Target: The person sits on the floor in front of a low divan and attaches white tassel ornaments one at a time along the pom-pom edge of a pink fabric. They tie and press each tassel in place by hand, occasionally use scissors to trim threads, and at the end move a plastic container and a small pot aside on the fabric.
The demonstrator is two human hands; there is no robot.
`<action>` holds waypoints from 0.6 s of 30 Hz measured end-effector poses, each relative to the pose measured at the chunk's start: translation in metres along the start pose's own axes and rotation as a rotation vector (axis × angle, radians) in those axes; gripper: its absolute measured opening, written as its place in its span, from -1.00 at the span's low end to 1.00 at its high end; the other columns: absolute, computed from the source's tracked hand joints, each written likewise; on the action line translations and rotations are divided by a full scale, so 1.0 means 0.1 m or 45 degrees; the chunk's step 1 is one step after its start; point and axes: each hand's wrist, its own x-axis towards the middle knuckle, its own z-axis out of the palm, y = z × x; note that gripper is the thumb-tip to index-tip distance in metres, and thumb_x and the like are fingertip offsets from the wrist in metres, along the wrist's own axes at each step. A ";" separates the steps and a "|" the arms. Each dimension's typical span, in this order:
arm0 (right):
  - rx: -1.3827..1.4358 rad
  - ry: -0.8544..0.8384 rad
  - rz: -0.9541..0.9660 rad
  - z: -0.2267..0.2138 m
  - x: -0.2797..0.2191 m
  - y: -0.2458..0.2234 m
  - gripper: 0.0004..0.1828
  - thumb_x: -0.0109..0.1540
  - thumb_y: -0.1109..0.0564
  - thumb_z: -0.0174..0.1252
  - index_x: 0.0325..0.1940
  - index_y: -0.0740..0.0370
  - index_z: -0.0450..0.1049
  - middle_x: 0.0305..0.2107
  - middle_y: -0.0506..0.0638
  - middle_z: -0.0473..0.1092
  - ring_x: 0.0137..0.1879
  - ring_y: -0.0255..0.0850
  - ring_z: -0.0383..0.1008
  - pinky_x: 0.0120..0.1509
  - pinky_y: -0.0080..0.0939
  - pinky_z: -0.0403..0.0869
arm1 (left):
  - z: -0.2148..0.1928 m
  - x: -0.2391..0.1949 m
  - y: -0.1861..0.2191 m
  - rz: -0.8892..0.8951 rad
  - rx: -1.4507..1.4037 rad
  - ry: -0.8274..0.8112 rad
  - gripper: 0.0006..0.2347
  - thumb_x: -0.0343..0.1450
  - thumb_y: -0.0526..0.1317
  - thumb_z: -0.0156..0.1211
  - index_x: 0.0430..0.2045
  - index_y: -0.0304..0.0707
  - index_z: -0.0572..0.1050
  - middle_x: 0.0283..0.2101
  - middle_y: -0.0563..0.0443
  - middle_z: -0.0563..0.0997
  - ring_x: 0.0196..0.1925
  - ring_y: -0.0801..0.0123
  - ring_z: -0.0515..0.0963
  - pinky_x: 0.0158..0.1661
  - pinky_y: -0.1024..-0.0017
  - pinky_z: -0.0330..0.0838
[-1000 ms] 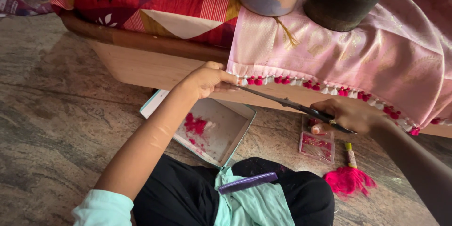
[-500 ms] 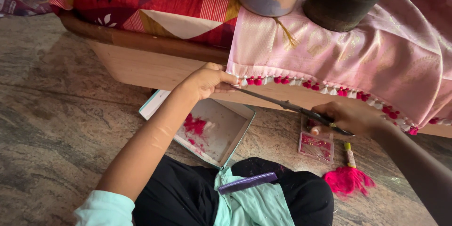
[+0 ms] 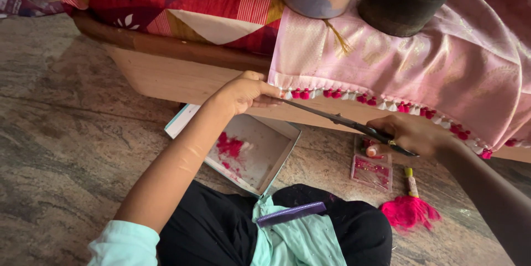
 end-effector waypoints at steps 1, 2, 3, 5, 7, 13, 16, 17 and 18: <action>0.017 -0.005 0.024 -0.02 0.00 -0.06 -0.38 0.02 -0.45 0.19 -0.23 0.12 0.49 -0.52 0.00 0.46 -0.33 -0.13 0.47 -0.18 0.01 0.42 | 0.00 0.00 0.00 -0.003 0.001 0.002 -0.79 0.29 -0.39 0.35 -0.24 -0.45 0.55 -0.24 -0.17 0.73 -0.26 0.28 0.75 -0.11 0.38 0.66; 0.033 -0.009 0.047 -0.04 -0.01 -0.11 -0.39 0.02 -0.43 0.21 -0.20 0.10 0.49 -0.52 0.00 0.45 -0.34 -0.13 0.46 -0.18 0.01 0.40 | -0.01 0.01 -0.01 -0.006 0.002 0.004 -0.79 0.29 -0.39 0.35 -0.24 -0.45 0.55 -0.24 -0.17 0.73 -0.26 0.28 0.75 -0.10 0.38 0.66; 0.033 -0.009 0.047 -0.02 0.01 -0.06 -0.39 0.02 -0.43 0.21 -0.20 0.10 0.49 -0.52 0.00 0.45 -0.34 -0.13 0.46 -0.18 0.01 0.40 | -0.01 0.01 -0.01 -0.006 0.003 0.004 -0.79 0.29 -0.39 0.35 -0.24 -0.45 0.55 -0.24 -0.17 0.73 -0.26 0.28 0.75 -0.10 0.38 0.66; 0.012 -0.033 0.103 0.02 0.05 0.04 -0.44 0.04 -0.38 0.27 -0.27 0.14 0.47 -0.55 0.02 0.39 -0.35 -0.12 0.42 -0.20 0.00 0.37 | -0.02 0.02 -0.02 -0.014 -0.029 0.002 -0.79 0.29 -0.39 0.35 -0.24 -0.46 0.54 -0.24 -0.18 0.73 -0.25 0.26 0.76 -0.10 0.36 0.67; 0.006 -0.021 0.065 0.05 0.06 0.10 -0.47 0.06 -0.35 0.27 -0.30 0.15 0.47 -0.56 0.01 0.37 -0.36 -0.14 0.42 -0.21 0.00 0.36 | -0.01 0.01 -0.02 -0.020 -0.042 -0.003 -0.79 0.29 -0.40 0.34 -0.24 -0.46 0.54 -0.24 -0.18 0.73 -0.25 0.26 0.76 -0.11 0.34 0.67; -0.042 -0.071 0.123 0.20 0.04 0.17 -0.53 0.09 -0.31 0.30 -0.32 0.12 0.49 -0.57 -0.04 0.37 -0.36 -0.18 0.42 -0.20 -0.01 0.37 | -0.01 0.01 -0.06 0.008 -0.020 -0.011 -0.78 0.29 -0.38 0.34 -0.21 -0.41 0.56 -0.25 -0.13 0.73 -0.26 0.29 0.73 -0.12 0.36 0.64; 0.129 -0.141 0.131 0.59 0.04 0.36 -0.53 0.09 -0.30 0.33 -0.31 0.13 0.52 -0.56 -0.02 0.41 -0.35 -0.16 0.43 -0.21 -0.02 0.41 | -0.01 0.00 -0.11 0.109 0.077 -0.017 -0.79 0.29 -0.34 0.35 -0.22 -0.34 0.59 -0.25 -0.07 0.73 -0.27 0.37 0.70 -0.12 0.39 0.59; 0.262 -0.171 0.095 0.76 0.02 0.42 -0.53 0.09 -0.29 0.36 -0.31 0.15 0.53 -0.54 -0.01 0.44 -0.34 -0.14 0.44 -0.22 -0.03 0.44 | -0.01 0.01 -0.13 0.177 0.130 -0.030 -0.79 0.29 -0.32 0.36 -0.23 -0.30 0.62 -0.25 -0.04 0.73 -0.27 0.41 0.68 -0.11 0.40 0.57; 0.264 -0.168 0.100 0.92 -0.06 0.34 -0.53 0.09 -0.29 0.36 -0.31 0.15 0.53 -0.54 -0.01 0.44 -0.34 -0.14 0.44 -0.22 -0.03 0.44 | 0.01 -0.03 -0.10 0.177 0.132 -0.036 -0.79 0.29 -0.32 0.36 -0.23 -0.30 0.62 -0.25 -0.04 0.73 -0.27 0.41 0.68 -0.11 0.40 0.57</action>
